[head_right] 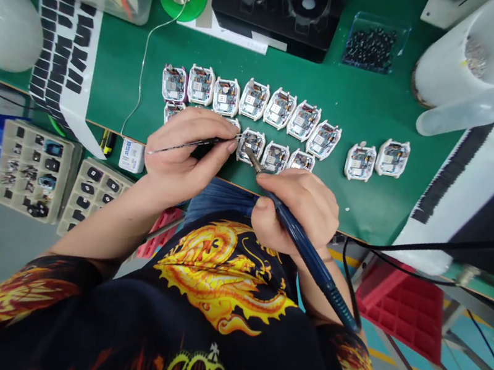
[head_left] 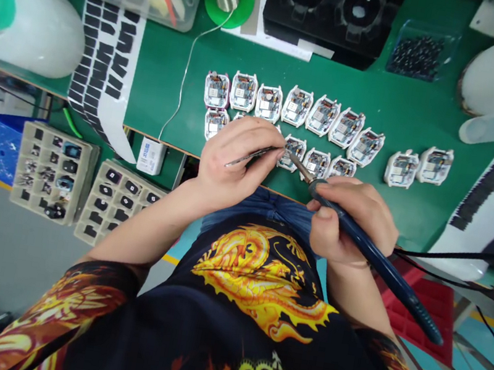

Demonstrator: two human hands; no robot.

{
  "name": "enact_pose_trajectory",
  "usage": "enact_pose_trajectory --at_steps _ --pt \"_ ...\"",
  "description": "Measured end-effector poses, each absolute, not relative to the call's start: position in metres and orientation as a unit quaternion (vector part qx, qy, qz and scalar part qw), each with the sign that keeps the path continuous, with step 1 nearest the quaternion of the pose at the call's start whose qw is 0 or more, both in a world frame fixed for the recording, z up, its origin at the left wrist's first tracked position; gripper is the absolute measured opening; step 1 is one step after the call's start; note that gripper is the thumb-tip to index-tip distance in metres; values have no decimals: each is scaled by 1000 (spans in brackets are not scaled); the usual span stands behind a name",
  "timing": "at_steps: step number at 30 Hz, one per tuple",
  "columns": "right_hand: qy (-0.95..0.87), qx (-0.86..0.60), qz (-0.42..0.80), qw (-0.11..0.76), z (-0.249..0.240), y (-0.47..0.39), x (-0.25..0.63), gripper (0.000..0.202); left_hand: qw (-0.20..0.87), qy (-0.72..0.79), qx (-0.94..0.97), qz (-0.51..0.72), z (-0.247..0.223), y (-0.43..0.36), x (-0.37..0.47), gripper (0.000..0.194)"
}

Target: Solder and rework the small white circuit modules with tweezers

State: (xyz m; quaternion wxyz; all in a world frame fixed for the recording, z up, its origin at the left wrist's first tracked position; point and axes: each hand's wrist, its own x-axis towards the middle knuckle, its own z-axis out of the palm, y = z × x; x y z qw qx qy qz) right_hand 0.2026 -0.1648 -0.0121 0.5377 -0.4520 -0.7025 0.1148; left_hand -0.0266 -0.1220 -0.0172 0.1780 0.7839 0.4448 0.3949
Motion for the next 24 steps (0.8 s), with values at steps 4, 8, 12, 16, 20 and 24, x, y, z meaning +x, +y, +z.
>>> enact_pose_trajectory --at_steps 4,8,12,16,20,24 --pt "-698 -447 125 546 -13 -165 202 16 170 430 790 403 -16 -120 -26 11" --pt "-691 -461 122 543 -10 -166 200 16 168 425 798 393 -15 -118 -27 12" --pt "-688 -458 133 548 -6 -165 198 16 154 418 811 379 -13 -115 -30 12" --pt "-696 -443 140 548 -5 -163 198 18 171 405 812 385 -12 -114 -33 12" --pt "-708 -445 134 532 -5 -162 198 19 166 414 811 378 -12 -113 -34 11" --pt "-714 -448 130 522 -5 -162 196 18 185 402 807 392 -10 -114 -33 14"
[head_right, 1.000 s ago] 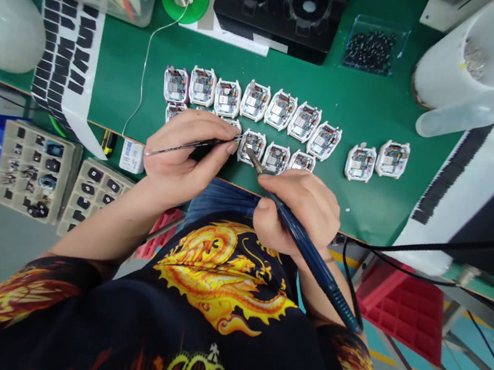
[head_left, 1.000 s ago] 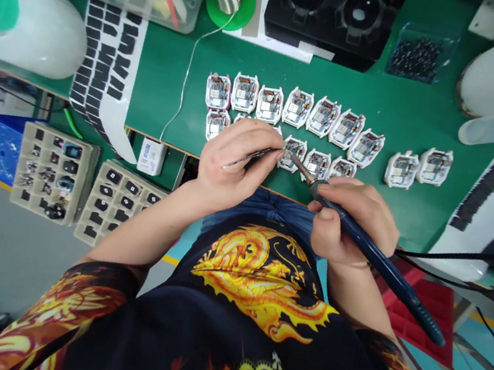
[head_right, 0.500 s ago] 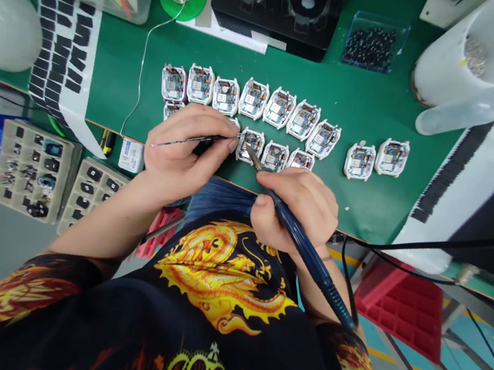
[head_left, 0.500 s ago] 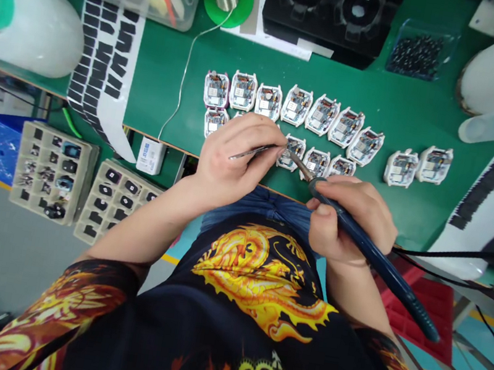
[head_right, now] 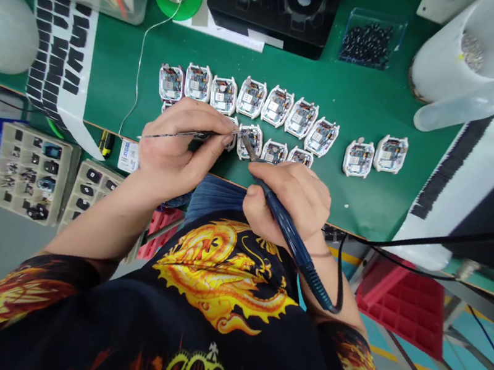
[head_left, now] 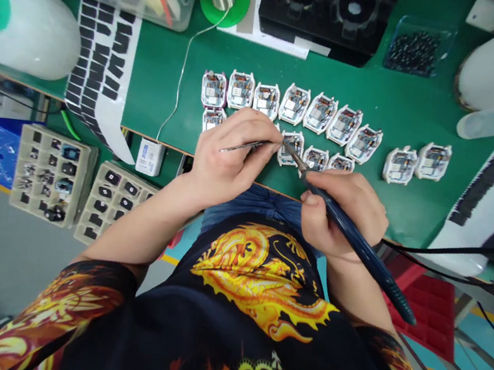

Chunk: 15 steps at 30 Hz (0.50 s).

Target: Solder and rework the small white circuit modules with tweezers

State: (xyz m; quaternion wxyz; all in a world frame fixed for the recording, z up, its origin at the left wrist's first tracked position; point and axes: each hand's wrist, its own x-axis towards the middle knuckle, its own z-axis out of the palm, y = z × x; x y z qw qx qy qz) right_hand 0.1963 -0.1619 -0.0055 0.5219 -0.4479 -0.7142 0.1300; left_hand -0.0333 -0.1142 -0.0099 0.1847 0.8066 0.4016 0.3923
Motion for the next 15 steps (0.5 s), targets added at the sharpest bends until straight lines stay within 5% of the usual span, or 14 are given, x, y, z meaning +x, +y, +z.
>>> enact_pose_trajectory --at_steps 15 --pt "-727 -446 119 508 -5 -159 194 14 178 423 797 392 -7 -115 -31 10"
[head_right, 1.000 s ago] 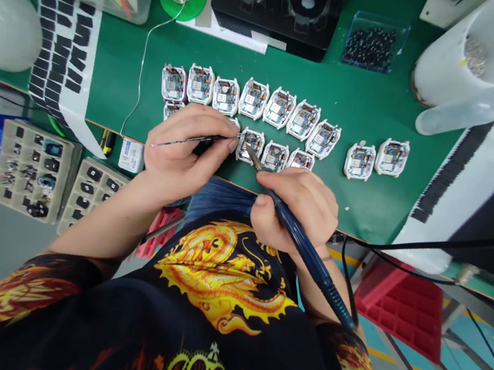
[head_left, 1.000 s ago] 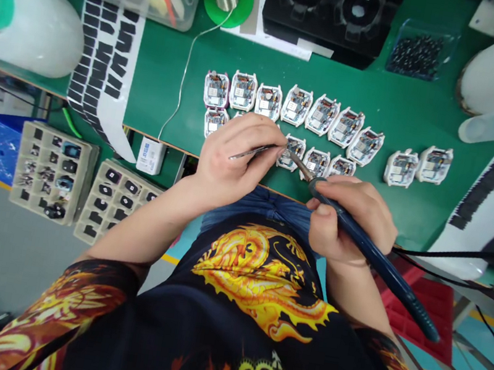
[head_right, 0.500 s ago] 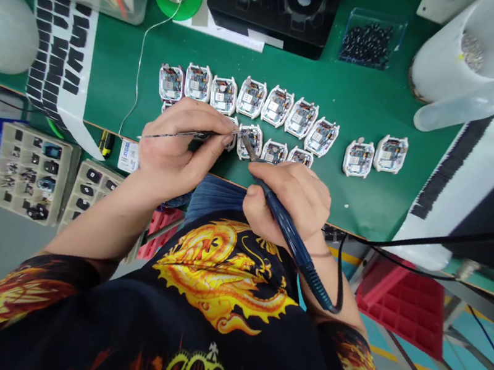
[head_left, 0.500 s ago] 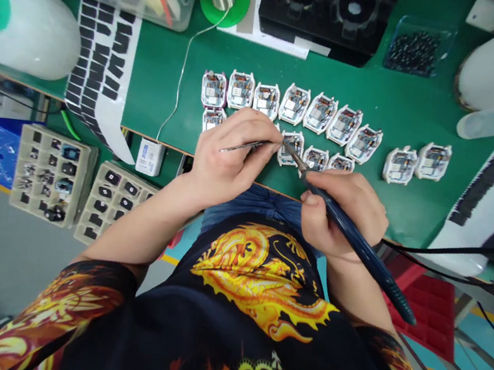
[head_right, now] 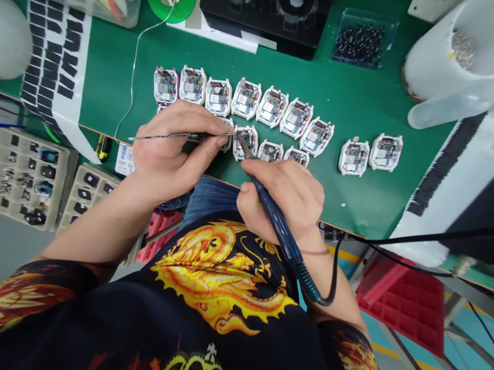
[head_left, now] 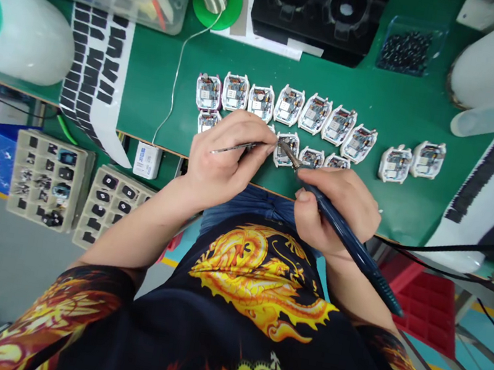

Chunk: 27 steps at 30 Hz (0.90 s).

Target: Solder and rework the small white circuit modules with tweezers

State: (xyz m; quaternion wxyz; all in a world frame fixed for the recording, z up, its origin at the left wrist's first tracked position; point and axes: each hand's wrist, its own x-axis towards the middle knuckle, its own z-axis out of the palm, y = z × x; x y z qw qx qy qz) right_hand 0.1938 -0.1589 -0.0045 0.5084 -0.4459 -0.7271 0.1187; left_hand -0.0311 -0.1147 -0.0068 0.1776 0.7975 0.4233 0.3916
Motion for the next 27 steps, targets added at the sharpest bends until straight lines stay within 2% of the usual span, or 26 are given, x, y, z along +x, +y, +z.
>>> enact_pose_trajectory --at_steps 15,27 --pt "-732 -436 124 509 -6 -159 195 20 156 398 805 412 -5 -113 -31 14" --pt "-730 -436 120 512 -10 -159 195 17 180 423 807 371 -7 -113 -36 13"
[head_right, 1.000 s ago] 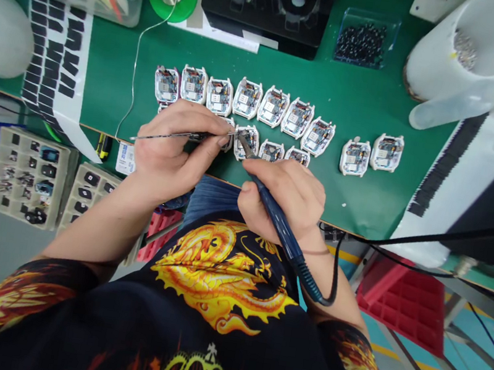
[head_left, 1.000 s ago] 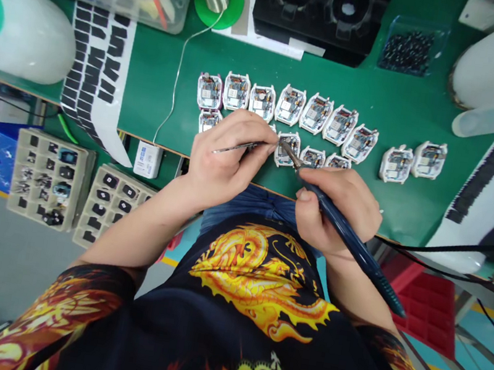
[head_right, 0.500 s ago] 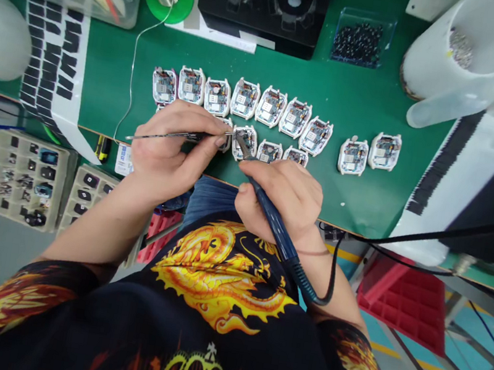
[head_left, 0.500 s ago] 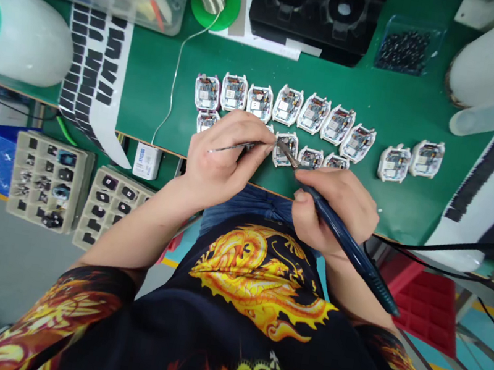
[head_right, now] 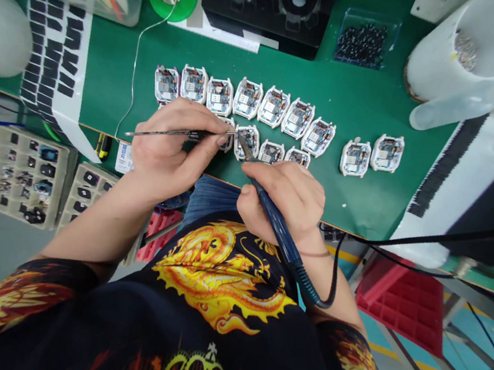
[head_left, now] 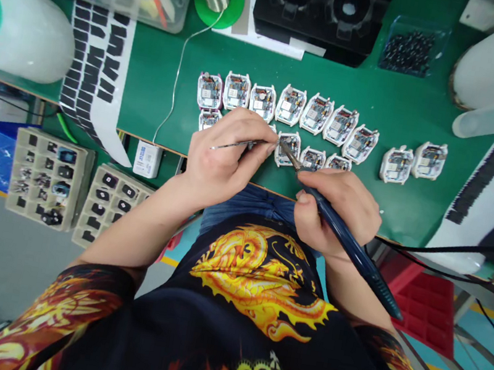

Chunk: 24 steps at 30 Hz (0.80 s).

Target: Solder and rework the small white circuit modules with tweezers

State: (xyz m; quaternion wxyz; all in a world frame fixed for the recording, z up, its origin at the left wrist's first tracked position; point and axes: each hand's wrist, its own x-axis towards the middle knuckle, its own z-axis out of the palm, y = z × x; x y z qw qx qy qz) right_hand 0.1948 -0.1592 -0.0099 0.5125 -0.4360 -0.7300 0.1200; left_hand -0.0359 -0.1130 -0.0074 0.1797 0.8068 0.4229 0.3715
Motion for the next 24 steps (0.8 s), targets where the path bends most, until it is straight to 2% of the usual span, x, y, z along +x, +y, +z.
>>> enact_pose_trajectory --at_steps 4,14,21,24 --pt "-735 -449 104 497 -10 -159 194 16 183 417 806 378 -6 -113 -36 14" --pt "-679 -476 125 544 -1 -166 199 15 194 427 805 364 -2 -109 -37 13" --pt "-728 -463 108 494 -7 -160 198 15 193 416 808 370 -4 -109 -37 11" --pt "-725 -456 112 505 -7 -159 197 15 188 416 807 373 -5 -110 -36 11"
